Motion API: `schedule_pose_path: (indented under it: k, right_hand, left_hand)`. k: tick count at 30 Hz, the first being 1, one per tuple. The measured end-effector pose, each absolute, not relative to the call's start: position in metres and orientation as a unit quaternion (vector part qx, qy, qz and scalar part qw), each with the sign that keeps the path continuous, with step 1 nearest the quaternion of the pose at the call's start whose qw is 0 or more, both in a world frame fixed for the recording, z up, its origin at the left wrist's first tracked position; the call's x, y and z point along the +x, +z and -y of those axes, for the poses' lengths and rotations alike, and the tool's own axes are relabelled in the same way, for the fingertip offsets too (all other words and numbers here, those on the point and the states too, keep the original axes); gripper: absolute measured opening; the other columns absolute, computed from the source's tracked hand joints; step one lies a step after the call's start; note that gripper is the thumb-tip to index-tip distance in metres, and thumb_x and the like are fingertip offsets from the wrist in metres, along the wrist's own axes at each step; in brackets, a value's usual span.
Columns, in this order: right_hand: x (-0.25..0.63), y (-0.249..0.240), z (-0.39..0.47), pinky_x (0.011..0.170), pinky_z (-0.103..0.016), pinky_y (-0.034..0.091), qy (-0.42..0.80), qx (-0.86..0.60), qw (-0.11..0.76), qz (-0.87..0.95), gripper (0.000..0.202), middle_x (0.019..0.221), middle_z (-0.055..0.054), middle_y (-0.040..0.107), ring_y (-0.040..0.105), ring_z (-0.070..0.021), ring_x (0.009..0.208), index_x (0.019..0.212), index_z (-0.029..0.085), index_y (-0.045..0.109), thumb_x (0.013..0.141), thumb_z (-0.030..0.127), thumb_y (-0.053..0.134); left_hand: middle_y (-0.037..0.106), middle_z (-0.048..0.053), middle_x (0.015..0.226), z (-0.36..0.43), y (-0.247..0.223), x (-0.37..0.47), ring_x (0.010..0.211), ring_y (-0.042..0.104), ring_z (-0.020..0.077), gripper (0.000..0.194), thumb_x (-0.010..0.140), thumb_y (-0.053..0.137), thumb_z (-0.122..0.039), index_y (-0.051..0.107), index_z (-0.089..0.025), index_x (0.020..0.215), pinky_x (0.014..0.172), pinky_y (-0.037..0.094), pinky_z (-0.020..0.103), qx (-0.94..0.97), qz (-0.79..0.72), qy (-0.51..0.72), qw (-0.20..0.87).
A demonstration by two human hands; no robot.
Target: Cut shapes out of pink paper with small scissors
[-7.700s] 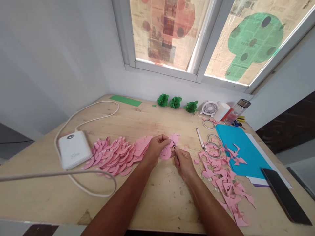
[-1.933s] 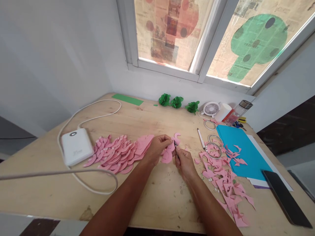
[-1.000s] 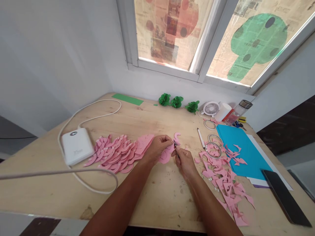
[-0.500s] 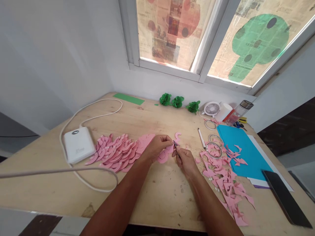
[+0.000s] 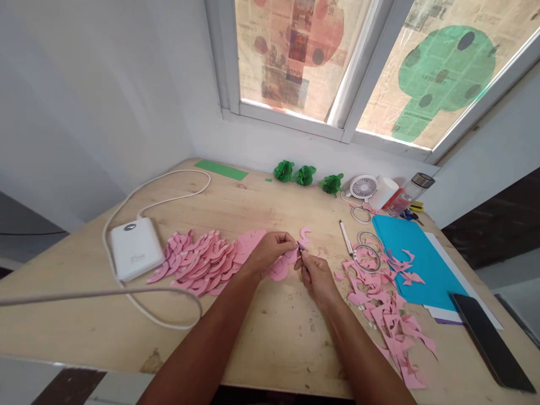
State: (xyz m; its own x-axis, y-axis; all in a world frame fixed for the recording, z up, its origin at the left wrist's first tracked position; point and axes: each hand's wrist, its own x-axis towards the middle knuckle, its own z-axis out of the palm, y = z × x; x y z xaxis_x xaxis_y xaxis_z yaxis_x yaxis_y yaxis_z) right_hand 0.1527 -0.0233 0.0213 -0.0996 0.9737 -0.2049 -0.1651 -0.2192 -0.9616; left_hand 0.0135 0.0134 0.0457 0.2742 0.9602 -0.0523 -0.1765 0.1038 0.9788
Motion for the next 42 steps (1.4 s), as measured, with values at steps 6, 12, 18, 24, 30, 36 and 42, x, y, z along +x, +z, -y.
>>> schedule_pose_path:
  k: [6, 12, 18, 24, 30, 36, 42]
  right_hand:
    - [0.153, 0.019, 0.023, 0.036, -0.022, 0.006, 0.607, -0.488, 0.467, 0.417, 0.041, 0.033, 0.01, 0.029, 0.017, -0.0039, 0.031, 0.059, 0.015, 0.056, 0.074, 0.053, 0.055]
    - [0.153, 0.019, 0.022, 0.036, -0.022, 0.006, 0.599, -0.49, 0.493, 0.398, 0.041, 0.034, 0.01, 0.028, 0.017, -0.004, 0.031, 0.059, 0.015, 0.057, 0.072, 0.054, 0.056]
    - [0.154, 0.016, 0.02, 0.036, -0.022, 0.007, 0.605, -0.475, 0.524, 0.367, 0.042, 0.038, 0.009, 0.03, 0.018, -0.0041, 0.032, 0.069, 0.013, 0.061, 0.072, 0.055, 0.056]
    - [0.151, 0.013, 0.021, 0.037, -0.021, 0.011, 0.579, -0.475, 0.533, 0.392, 0.036, 0.042, 0.009, 0.03, 0.019, -0.0048, 0.036, 0.069, 0.014, 0.061, 0.072, 0.049, 0.059]
    - [0.149, 0.018, 0.021, 0.053, -0.022, 0.034, 0.497, -0.499, 0.559, 0.439, 0.023, 0.063, 0.002, 0.054, 0.044, -0.0103, 0.056, 0.073, 0.015, 0.062, 0.067, 0.037, 0.067]
    - [0.149, 0.018, 0.021, 0.052, -0.023, 0.033, 0.497, -0.513, 0.54, 0.445, 0.021, 0.057, 0.005, 0.047, 0.04, -0.0105, 0.053, 0.067, 0.016, 0.059, 0.065, 0.036, 0.067]
    - [0.152, 0.014, 0.019, 0.049, -0.022, 0.032, 0.47, -0.522, 0.583, 0.408, 0.029, 0.061, 0.004, 0.049, 0.04, -0.0107, 0.052, 0.083, 0.016, 0.059, 0.065, 0.038, 0.066]
  left_hand:
    - [0.053, -0.002, 0.058, -0.013, 0.047, 0.013, 0.054, 0.046, 0.0102, 0.014, 0.064, 0.059, -0.026, 0.055, -0.016, 0.056, 0.054, 0.035, 0.023, 0.498, -0.396, 0.444, 0.632]
    - [0.052, -0.003, 0.054, -0.012, 0.048, 0.017, 0.052, 0.044, 0.009, 0.014, 0.063, 0.062, -0.025, 0.056, -0.015, 0.055, 0.051, 0.033, 0.022, 0.476, -0.402, 0.452, 0.638]
    - [0.055, -0.002, 0.056, -0.015, 0.043, 0.023, 0.05, 0.045, 0.0083, 0.02, 0.059, 0.07, -0.032, 0.06, -0.014, 0.062, 0.048, 0.033, 0.02, 0.378, -0.439, 0.517, 0.63]
    - [0.052, -0.005, 0.054, -0.015, 0.041, 0.033, 0.047, 0.044, 0.0059, 0.024, 0.053, 0.075, -0.028, 0.059, -0.014, 0.063, 0.046, 0.033, 0.019, 0.261, -0.399, 0.585, 0.656]
    - [0.053, -0.005, 0.056, -0.015, 0.037, 0.038, 0.049, 0.048, 0.0058, 0.024, 0.051, 0.076, -0.023, 0.058, -0.014, 0.064, 0.049, 0.037, 0.018, 0.206, -0.364, 0.622, 0.662]
    - [0.056, -0.004, 0.057, -0.014, 0.038, 0.041, 0.051, 0.051, 0.0065, 0.024, 0.052, 0.076, -0.021, 0.058, -0.014, 0.066, 0.051, 0.039, 0.019, 0.192, -0.353, 0.624, 0.67]
    - [0.056, -0.003, 0.056, -0.012, 0.039, 0.043, 0.048, 0.051, 0.0074, 0.026, 0.052, 0.076, -0.023, 0.056, -0.014, 0.066, 0.047, 0.038, 0.019, 0.188, -0.346, 0.62, 0.678]
